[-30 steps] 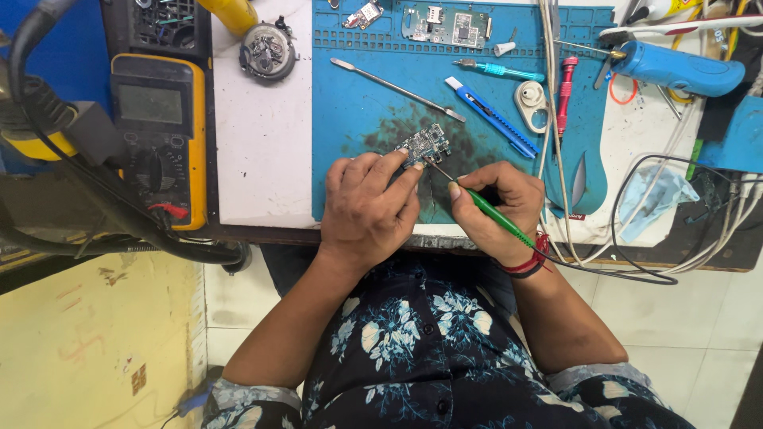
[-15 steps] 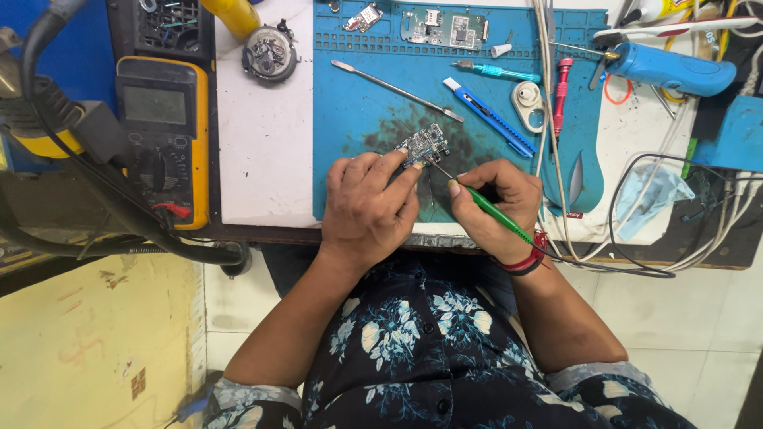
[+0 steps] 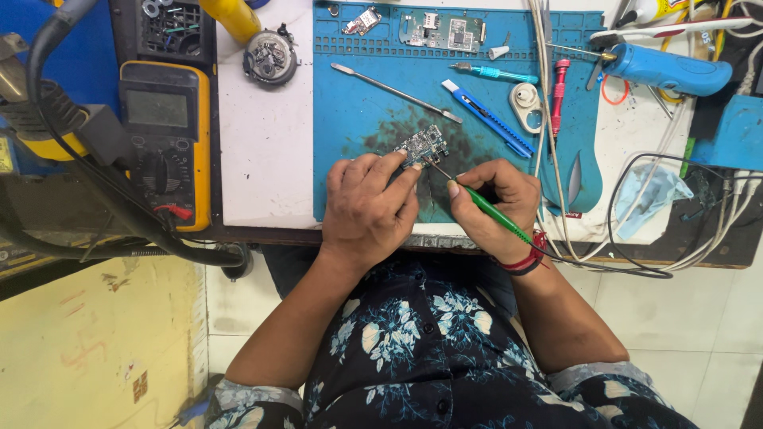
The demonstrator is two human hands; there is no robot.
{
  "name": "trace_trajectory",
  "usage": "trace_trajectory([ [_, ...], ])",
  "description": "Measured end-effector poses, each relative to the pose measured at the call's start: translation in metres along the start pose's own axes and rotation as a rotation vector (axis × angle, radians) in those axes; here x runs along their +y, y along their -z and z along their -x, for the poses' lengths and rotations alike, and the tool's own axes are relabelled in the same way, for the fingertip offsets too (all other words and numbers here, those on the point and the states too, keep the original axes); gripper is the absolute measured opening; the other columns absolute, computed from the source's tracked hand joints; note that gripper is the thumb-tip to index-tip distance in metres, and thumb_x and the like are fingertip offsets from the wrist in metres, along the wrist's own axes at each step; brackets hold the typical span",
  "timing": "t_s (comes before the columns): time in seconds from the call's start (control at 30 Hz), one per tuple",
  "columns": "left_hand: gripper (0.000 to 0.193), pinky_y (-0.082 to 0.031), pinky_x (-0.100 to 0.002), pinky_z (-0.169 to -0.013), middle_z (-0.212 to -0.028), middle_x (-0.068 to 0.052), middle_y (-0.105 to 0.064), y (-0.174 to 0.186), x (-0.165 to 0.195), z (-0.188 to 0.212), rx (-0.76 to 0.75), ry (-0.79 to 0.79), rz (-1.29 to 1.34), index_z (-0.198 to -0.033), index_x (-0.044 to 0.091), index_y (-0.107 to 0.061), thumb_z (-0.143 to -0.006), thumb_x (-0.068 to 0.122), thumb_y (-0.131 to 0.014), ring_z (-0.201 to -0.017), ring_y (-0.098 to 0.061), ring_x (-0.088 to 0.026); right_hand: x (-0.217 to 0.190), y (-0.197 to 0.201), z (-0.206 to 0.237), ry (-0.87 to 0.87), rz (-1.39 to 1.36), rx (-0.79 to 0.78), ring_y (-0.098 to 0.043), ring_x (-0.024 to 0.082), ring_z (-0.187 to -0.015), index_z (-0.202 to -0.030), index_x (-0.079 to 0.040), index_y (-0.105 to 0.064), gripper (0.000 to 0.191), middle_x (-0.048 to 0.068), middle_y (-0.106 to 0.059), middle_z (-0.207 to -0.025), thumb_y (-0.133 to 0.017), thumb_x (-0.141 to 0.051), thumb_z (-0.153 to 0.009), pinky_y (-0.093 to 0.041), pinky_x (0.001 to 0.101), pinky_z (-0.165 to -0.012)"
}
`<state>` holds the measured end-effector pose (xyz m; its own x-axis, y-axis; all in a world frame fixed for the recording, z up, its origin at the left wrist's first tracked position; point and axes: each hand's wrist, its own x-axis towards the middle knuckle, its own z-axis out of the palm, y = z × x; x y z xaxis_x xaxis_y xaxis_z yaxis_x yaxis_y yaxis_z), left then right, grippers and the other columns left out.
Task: The person uses a green-handled probe to touch and test points on a small circuit board held in the left hand. The person repeatedly moves the probe across different areas of the board while keeping it steady on the workbench.
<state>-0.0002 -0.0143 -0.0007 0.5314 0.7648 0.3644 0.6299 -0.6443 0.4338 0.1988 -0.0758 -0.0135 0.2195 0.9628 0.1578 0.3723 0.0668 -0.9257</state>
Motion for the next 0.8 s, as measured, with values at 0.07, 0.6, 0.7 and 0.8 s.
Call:
trace_trajectory([
  [0.07, 0.029, -0.04, -0.043, -0.103, -0.123, -0.004, -0.067, 0.0003, -0.0004, 0.0004, -0.002, 0.0, 0.001, -0.116, 0.014, -0.077, -0.088, 0.019, -0.074, -0.112, -0.059, -0.022, -0.0001, -0.0002, 0.0002, 0.004, -0.003, 0.0, -0.056, 0.003, -0.065, -0.094, 0.0, -0.066, 0.011, 0.001, -0.066, -0.073, -0.077, 0.0, -0.091, -0.043, 0.0209, -0.059],
  [0.6, 0.029, -0.04, -0.042, -0.103, -0.124, -0.003, -0.067, -0.0007, -0.0005, 0.0007, 0.004, -0.001, -0.007, -0.116, 0.014, -0.077, -0.088, 0.019, -0.074, -0.112, -0.059, -0.022, -0.0011, -0.0007, -0.0008, 0.003, 0.0, 0.0, -0.058, 0.003, -0.065, -0.094, 0.0, -0.066, 0.011, 0.001, -0.067, -0.073, -0.077, -0.001, -0.092, -0.044, 0.0208, -0.059],
  [0.7, 0.029, -0.04, -0.042, -0.103, -0.123, -0.003, -0.067, -0.0008, -0.0002, 0.0008, 0.006, 0.001, -0.011, -0.116, 0.014, -0.077, -0.088, 0.019, -0.074, -0.112, -0.059, -0.022, -0.0008, -0.0004, -0.0003, 0.004, 0.014, 0.003, -0.058, 0.003, -0.065, -0.094, 0.0, -0.066, 0.012, 0.001, -0.067, -0.073, -0.077, -0.001, -0.092, -0.044, 0.0209, -0.059],
  [0.8, 0.029, -0.04, -0.042, -0.103, -0.123, -0.003, -0.067, -0.001, 0.0005, 0.0007, 0.004, 0.005, -0.006, -0.116, 0.014, -0.077, -0.088, 0.019, -0.074, -0.112, -0.059, -0.022, -0.0005, 0.0005, -0.0002, -0.007, -0.002, 0.0, -0.058, 0.003, -0.065, -0.094, 0.0, -0.066, 0.011, 0.001, -0.067, -0.073, -0.077, -0.001, -0.092, -0.044, 0.0208, -0.059],
])
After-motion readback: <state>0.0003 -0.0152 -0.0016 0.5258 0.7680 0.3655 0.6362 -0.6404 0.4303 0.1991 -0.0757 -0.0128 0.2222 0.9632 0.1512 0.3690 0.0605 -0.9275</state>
